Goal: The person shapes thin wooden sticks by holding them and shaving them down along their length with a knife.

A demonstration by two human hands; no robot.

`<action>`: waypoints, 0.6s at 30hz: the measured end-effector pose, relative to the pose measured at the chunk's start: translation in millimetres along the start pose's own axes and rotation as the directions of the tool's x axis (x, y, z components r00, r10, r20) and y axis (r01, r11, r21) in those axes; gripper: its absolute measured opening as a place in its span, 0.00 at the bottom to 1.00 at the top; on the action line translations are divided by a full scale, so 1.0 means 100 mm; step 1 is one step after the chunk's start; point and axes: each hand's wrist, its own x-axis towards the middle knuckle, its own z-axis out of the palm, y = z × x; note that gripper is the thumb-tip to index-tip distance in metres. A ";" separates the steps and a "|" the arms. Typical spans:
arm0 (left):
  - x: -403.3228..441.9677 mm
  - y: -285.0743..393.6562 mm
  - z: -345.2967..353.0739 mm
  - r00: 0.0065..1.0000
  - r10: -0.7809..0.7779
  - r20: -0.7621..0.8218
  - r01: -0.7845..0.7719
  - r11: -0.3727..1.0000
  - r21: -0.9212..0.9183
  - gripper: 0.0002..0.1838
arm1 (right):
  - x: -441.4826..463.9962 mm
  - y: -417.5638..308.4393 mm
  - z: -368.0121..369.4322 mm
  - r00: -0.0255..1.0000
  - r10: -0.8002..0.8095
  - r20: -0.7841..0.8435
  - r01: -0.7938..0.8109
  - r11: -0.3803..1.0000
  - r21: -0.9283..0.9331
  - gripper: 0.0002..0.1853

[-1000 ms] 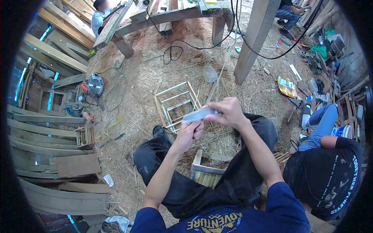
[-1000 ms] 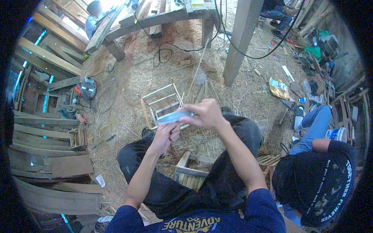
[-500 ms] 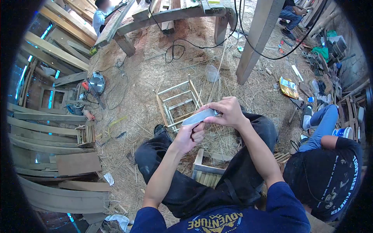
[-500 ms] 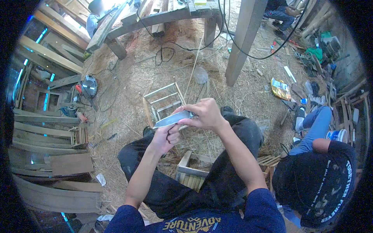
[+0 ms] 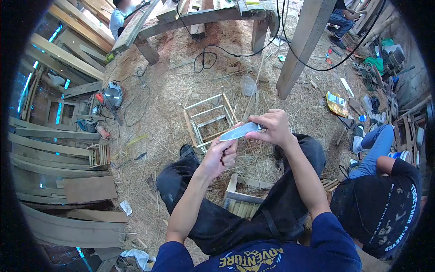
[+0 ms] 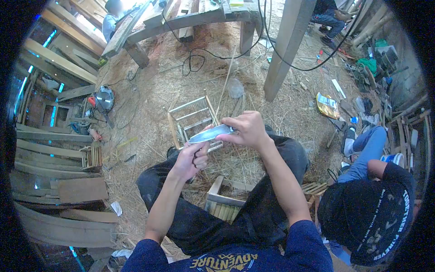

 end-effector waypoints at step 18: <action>-0.03 0.00 -0.08 0.992 0.122 -0.036 -0.117 0.986 0.115 0.23 | -0.04 0.11 -0.02 0.990 0.063 -0.127 -0.077 0.991 -0.106 0.23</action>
